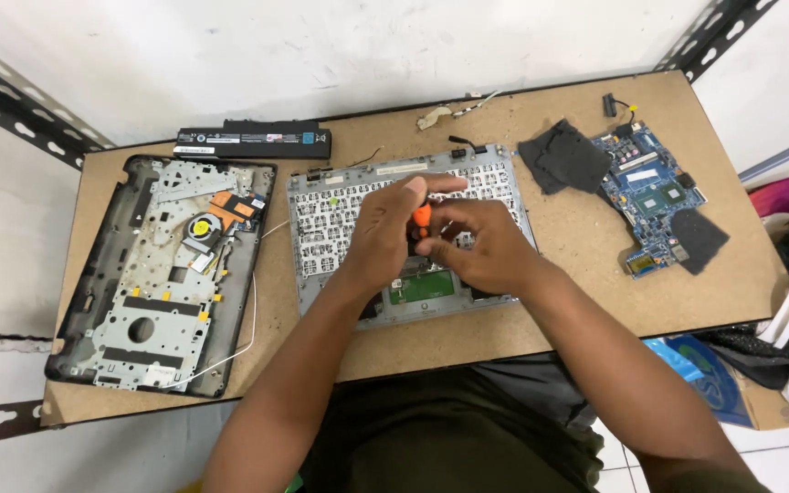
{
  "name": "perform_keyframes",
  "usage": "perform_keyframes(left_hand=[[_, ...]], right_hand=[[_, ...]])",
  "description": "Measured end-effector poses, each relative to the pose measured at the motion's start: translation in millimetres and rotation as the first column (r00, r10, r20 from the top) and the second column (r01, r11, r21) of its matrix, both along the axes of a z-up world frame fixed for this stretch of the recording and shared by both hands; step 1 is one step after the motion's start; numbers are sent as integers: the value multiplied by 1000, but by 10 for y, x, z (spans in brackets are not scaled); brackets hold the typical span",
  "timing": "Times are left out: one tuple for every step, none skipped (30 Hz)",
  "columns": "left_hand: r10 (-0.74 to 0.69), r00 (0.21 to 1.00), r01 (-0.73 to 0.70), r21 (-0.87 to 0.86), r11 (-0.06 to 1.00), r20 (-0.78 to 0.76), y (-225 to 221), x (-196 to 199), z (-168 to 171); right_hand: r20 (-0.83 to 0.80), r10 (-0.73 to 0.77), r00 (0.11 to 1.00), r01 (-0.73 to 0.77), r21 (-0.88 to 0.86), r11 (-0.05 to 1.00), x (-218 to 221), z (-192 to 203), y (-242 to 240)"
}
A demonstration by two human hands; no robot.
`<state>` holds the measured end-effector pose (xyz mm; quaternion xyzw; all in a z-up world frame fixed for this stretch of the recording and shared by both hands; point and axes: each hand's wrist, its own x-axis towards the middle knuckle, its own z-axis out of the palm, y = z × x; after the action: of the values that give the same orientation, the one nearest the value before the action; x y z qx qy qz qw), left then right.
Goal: Connecting internal cables and components inside a laptop using a screwdriver and hands.
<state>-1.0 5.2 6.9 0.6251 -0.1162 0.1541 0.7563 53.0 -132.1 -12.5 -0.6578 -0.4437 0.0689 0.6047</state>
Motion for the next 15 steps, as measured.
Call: perform_keyframes(left_hand=[[-1,1000,1,-2,1000,-1,46,36,-52],[61,998,-62,16,998,34,93,72,-108],[123,990,-126,31,992,73,136,120,-160],[123,990,-125,28,992,75,162,107,-128],[180,977,-191,98,977,112,193,86,-97],[234,960,-258,166,952,152,229,61,-65],[241,958,-266,164,950,155,240,58,-65],[262,953,-289,187,939,155,252,54,-64],[280,948,-308,209,928,154,259,50,-67],[284,946,-312,208,927,156,258,47,-85],[271,958,-282,155,947,89,241,47,-109],[253,967,-254,99,962,24,224,47,-133],[256,966,-258,93,962,30,225,51,-120],[246,969,-246,61,967,4,227,55,-106],[235,972,-234,31,972,-26,230,50,-97]], right_hand=[[-1,-1,1000,1,-2,1000,1,1,-1],[28,-20,999,20,6,1000,3,-1,-2],[61,-39,997,38,13,999,16,3,-5],[64,-40,997,39,10,999,9,16,-12],[94,-54,994,54,0,999,2,27,-11],[124,-68,990,69,-9,998,-9,40,-6],[127,-60,990,62,-10,998,-4,62,-9],[128,-74,989,76,-11,997,1,83,-10],[127,-91,988,93,-12,996,0,101,-18],[129,-86,988,89,-13,996,21,77,-14],[116,-110,987,111,-1,994,39,53,-27],[103,-134,986,134,11,991,57,30,-40],[111,-130,985,130,8,991,65,20,-40],[102,-126,987,126,3,992,73,11,-39],[90,-122,989,122,-2,992,72,-7,-37]])
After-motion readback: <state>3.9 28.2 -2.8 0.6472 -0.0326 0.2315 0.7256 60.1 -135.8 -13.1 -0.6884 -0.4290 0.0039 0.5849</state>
